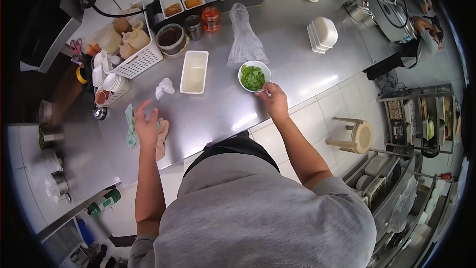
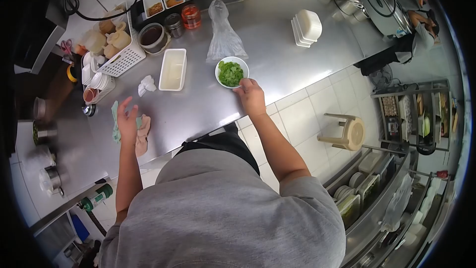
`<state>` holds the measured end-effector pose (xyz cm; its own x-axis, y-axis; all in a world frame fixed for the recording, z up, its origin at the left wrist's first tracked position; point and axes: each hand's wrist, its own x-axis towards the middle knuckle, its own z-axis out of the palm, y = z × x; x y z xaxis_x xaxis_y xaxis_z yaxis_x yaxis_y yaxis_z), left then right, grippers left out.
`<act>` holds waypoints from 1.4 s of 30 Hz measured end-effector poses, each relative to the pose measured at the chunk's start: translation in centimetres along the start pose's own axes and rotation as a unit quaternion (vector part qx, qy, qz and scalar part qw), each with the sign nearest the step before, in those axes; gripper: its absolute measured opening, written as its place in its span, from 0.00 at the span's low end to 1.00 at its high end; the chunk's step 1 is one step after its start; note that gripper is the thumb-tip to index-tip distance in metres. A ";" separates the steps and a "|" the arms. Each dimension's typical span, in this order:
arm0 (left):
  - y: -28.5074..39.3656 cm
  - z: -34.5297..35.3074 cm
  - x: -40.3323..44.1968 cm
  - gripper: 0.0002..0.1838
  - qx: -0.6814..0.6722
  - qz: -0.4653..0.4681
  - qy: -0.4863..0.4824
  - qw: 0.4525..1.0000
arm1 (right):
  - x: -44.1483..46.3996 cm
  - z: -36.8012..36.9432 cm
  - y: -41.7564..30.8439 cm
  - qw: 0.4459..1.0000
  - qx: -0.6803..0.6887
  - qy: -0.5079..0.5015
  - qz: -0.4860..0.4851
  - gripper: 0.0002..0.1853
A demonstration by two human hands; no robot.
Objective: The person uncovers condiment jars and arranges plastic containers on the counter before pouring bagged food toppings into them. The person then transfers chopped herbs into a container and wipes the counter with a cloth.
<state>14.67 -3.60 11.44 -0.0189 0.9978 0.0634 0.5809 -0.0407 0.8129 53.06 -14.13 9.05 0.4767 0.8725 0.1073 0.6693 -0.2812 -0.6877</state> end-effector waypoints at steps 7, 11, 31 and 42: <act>3.2 1.8 0.2 0.19 -0.060 0.010 -0.035 0.998 | 5.2 -2.5 -4.1 0.966 -0.131 -0.152 -0.165 0.17; 5.4 5.3 2.6 0.19 -0.050 0.064 -0.066 0.994 | 6.9 0.8 -3.1 0.922 -0.220 -0.219 -0.232 0.19; 9.3 11.8 0.8 0.09 -0.282 -0.234 -0.200 0.909 | 9.6 -2.0 -1.4 0.975 0.153 -0.153 -0.050 0.12; 11.1 11.5 -0.5 0.10 -0.307 -0.229 -0.258 0.887 | 6.3 -0.9 -11.1 0.922 0.139 -0.326 -0.154 0.15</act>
<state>30.50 -3.92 13.81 0.3275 0.8018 -0.4998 0.0528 0.5126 0.8570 49.17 -5.88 18.05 -0.2156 0.9744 -0.0636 0.5008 0.0544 -0.8639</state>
